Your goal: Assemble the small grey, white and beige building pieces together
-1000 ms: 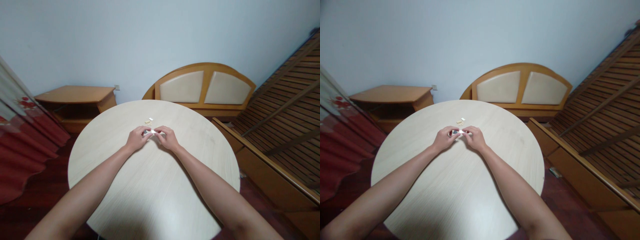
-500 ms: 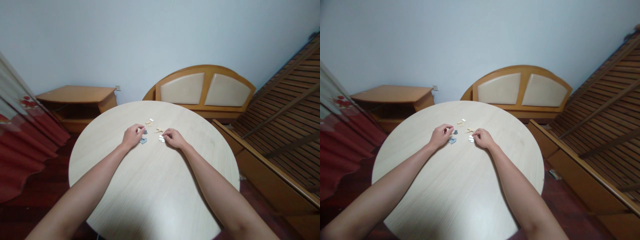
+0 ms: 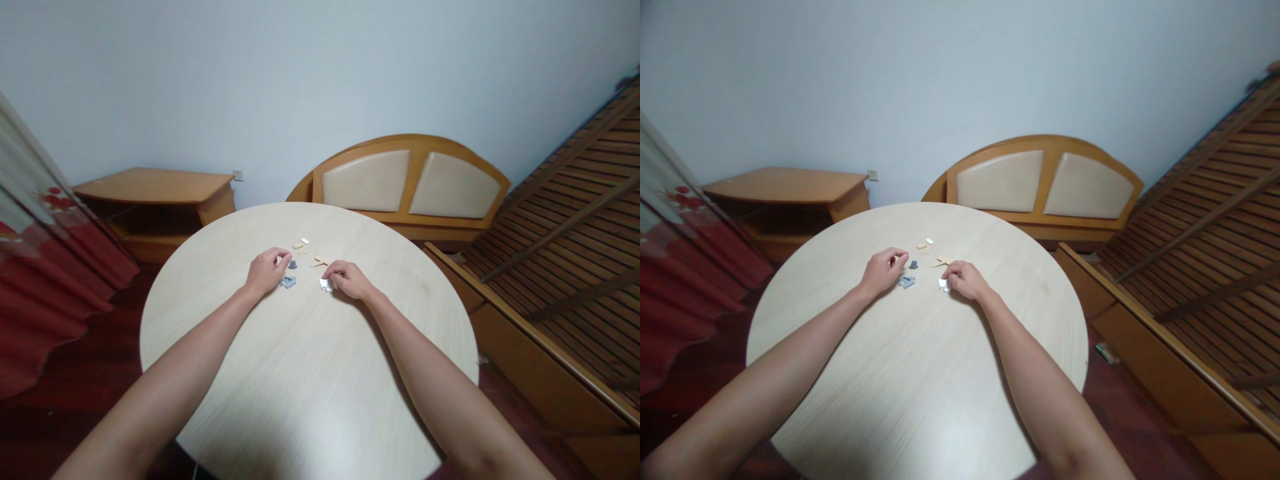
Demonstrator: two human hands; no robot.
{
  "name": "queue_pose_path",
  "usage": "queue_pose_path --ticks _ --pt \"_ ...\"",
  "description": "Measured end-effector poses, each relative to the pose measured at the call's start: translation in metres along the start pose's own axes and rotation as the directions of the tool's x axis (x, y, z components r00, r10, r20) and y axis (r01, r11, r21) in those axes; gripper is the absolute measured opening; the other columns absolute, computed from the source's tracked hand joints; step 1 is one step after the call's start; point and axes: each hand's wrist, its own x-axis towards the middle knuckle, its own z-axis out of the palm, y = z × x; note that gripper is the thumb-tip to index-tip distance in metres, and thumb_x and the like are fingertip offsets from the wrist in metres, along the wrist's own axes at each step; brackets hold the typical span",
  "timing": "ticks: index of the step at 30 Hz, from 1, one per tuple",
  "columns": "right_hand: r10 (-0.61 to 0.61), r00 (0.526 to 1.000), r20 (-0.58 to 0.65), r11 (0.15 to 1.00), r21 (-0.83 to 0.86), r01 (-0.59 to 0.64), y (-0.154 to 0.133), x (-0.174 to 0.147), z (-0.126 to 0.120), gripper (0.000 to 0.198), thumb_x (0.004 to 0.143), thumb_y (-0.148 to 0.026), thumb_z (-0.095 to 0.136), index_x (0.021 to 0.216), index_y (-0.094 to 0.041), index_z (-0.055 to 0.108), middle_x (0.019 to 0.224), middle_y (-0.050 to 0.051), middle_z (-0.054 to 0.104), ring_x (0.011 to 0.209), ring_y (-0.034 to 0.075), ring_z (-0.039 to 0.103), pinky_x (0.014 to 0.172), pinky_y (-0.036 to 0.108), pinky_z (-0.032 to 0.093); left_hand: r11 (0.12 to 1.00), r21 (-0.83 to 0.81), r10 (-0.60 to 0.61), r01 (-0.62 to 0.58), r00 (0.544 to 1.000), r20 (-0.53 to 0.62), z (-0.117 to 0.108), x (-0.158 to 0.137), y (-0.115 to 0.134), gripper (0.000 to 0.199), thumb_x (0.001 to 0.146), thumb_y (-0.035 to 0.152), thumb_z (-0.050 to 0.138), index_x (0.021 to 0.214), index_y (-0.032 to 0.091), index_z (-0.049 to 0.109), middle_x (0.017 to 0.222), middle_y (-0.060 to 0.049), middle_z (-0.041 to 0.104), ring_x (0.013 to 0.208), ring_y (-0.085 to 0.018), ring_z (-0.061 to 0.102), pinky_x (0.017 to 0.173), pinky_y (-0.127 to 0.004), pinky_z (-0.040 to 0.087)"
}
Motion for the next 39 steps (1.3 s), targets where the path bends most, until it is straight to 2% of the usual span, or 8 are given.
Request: queue_pose_path --ticks 5,11,17,21,26,28,33,39 --pt "0.081 0.976 -0.200 0.989 -0.102 -0.103 -0.004 0.026 0.007 0.029 0.090 -0.017 0.051 0.101 -0.017 0.078 0.106 0.010 0.076 0.098 0.021 0.068 0.092 0.033 0.051 1.000 -0.011 -0.014 0.013 1.000 -0.011 -0.002 0.001 -0.002 0.028 0.097 0.035 0.054 0.096 0.018 0.076 0.098 -0.007 0.077 0.080 -0.019 0.065 0.078 -0.030 0.048" --pt "0.093 0.994 0.053 0.908 -0.414 -0.063 0.006 0.098 0.013 0.040 0.084 -0.006 0.054 0.114 -0.016 0.077 0.118 0.010 0.074 0.107 0.020 0.066 0.096 0.027 0.048 0.999 -0.002 -0.043 0.043 0.999 -0.014 -0.003 0.003 -0.006 0.027 0.097 0.034 0.055 0.095 0.019 0.076 0.096 -0.007 0.077 0.081 -0.020 0.067 0.077 -0.030 0.048" --pt "0.183 0.944 0.273 0.826 -0.563 0.003 0.014 0.133 0.012 0.039 0.083 -0.012 0.062 0.116 -0.024 0.079 0.120 0.007 0.074 0.105 0.021 0.067 0.087 0.022 0.046 0.998 -0.019 -0.052 0.052 0.999 -0.014 -0.005 0.003 -0.007 0.025 0.097 0.034 0.055 0.093 0.020 0.076 0.097 -0.006 0.077 0.079 -0.019 0.066 0.075 -0.029 0.048" --pt "0.287 0.930 0.229 0.770 -0.633 -0.082 0.024 0.125 0.001 0.037 0.083 -0.015 0.064 0.115 -0.024 0.079 0.118 0.008 0.075 0.105 0.022 0.067 0.085 0.022 0.046 0.998 -0.019 -0.060 0.060 0.998 -0.006 -0.006 0.004 -0.007 0.025 0.097 0.033 0.054 0.094 0.019 0.075 0.100 -0.007 0.077 0.082 -0.020 0.067 0.077 -0.030 0.048" --pt "0.508 0.861 -0.020 0.609 -0.699 -0.376 0.041 0.092 -0.022 0.027 0.089 -0.021 0.062 0.109 -0.018 0.080 0.111 0.016 0.076 0.100 0.026 0.070 0.082 0.028 0.049 0.998 0.003 -0.063 0.063 0.998 0.002 -0.004 0.004 -0.009 0.026 0.097 0.034 0.054 0.094 0.019 0.075 0.099 -0.007 0.077 0.085 -0.020 0.067 0.078 -0.031 0.048" --pt "0.546 0.834 -0.079 0.592 -0.668 -0.451 0.047 0.075 -0.028 0.024 0.090 -0.022 0.062 0.106 -0.016 0.080 0.108 0.017 0.076 0.097 0.026 0.071 0.080 0.028 0.049 0.998 0.010 -0.060 0.059 0.998 0.004 -0.003 0.003 -0.010 0.027 0.097 0.035 0.054 0.094 0.020 0.076 0.098 -0.007 0.077 0.085 -0.021 0.067 0.078 -0.031 0.048" --pt "0.568 0.805 -0.171 0.642 -0.520 -0.563 0.049 0.033 -0.030 0.018 0.088 -0.016 0.064 0.097 -0.015 0.079 0.100 0.014 0.077 0.090 0.022 0.070 0.074 0.025 0.046 0.999 0.000 -0.045 0.045 0.999 0.011 -0.002 0.002 -0.009 0.028 0.097 0.037 0.053 0.093 0.021 0.076 0.099 -0.006 0.077 0.087 -0.021 0.068 0.080 -0.030 0.049" --pt "0.464 0.860 -0.211 0.770 -0.383 -0.509 0.047 0.012 -0.021 0.012 0.086 -0.014 0.064 0.087 -0.016 0.076 0.095 0.009 0.076 0.084 0.018 0.067 0.073 0.024 0.045 1.000 -0.003 -0.028 0.028 0.998 0.052 -0.001 0.000 -0.002 0.029 0.096 0.036 0.052 0.093 0.020 0.076 0.095 -0.006 0.078 0.085 -0.020 0.068 0.079 -0.029 0.049"
